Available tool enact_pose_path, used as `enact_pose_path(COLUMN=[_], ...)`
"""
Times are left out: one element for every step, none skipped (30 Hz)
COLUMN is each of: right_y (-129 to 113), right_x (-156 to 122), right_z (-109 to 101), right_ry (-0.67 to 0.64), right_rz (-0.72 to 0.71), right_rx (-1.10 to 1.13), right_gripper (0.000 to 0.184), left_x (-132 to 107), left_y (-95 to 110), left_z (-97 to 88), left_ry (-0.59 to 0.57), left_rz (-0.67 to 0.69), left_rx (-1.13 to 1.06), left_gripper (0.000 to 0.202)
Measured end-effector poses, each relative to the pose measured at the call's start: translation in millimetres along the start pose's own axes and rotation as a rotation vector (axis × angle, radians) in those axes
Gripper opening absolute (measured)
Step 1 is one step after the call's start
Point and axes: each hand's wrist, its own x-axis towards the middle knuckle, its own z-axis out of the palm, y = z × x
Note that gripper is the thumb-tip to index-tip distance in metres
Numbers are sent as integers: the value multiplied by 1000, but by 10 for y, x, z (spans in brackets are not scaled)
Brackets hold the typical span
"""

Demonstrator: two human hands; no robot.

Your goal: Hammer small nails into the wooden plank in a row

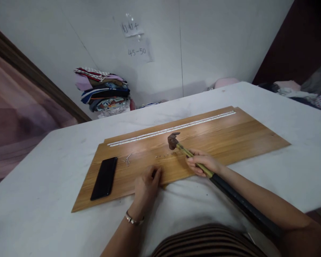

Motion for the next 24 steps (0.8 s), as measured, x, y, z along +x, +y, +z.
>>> enact_pose_path(right_y=[1, 3, 5, 7, 7, 7, 7, 8, 10, 14, 20, 29, 38, 48, 56, 60, 60, 56, 47, 36, 23, 12, 3, -3], right_x=[-1, -1, -1, -1, 0, 1, 2, 4, 6, 8, 12, 16, 20, 23, 26, 27, 26, 22, 16, 7, -2, -12, -22, -30], right_z=[-3, -3, 0, 8, 18, 30, 42, 53, 62, 66, 67, 63, 56, 48, 39, 32, 28, 26, 28, 32, 38, 44, 51, 56], right_ry=[1, 5, 8, 11, 12, 12, 10, 8, 6, 5, 2, -5, -12, -19, -27, -35, -37, -34, -31, -30, -28, -28, -29, -26], right_rz=[4, 8, 14, 18, 22, 26, 32, 39, 44, 47, 48, 48, 45, 41, 39, 41, 41, 41, 40, 37, 29, 18, 11, 10], right_rx=[1, 2, 2, 0, -2, -7, -12, -16, -19, -21, -23, -26, -31, -36, -43, -48, -49, -45, -40, -38, -39, -46, -57, -70], right_gripper=[19, 19, 19, 20, 20, 21, 21, 21, 23, 25, 27, 28, 27, 24, 21, 18, 18, 19, 20, 21, 22, 21, 21, 21], left_x=[2, 3, 4, 4, 4, 4, 4, 3, 2, 1, 0, -1, -1, -1, 0, 1, 1, 1, -1, -3, -7, -12, -16, -20], left_y=[-2, -4, -7, -9, -12, -15, -17, -19, -21, -21, -21, -20, -19, -18, -17, -15, -13, -10, -7, -3, 1, 4, 6, 7], left_z=[2, 3, 3, 4, 4, 4, 5, 6, 6, 7, 7, 7, 6, 6, 6, 5, 4, 3, 1, -1, -3, -5, -6, -6], left_ry=[4, 7, 7, 5, 1, -3, -5, -5, -6, -8, -10, -12, -14, -16, -17, -16, -14, -11, -9, -8, -9, -11, -10, -6], left_rz=[0, 0, 0, 0, 1, 0, -2, -5, -7, -8, -8, -7, -7, -6, -5, -2, 3, 9, 12, 13, 10, 6, 5, 6], left_rx=[4, 8, 10, 12, 14, 16, 20, 25, 27, 25, 21, 16, 11, 6, 2, -1, -5, -7, -9, -11, -12, -12, -10, -9], left_gripper=[27, 28, 28, 28, 28, 29, 29, 29, 30, 30, 30, 30, 30, 29, 29, 29, 28, 28, 28, 28, 28, 28, 28, 28])
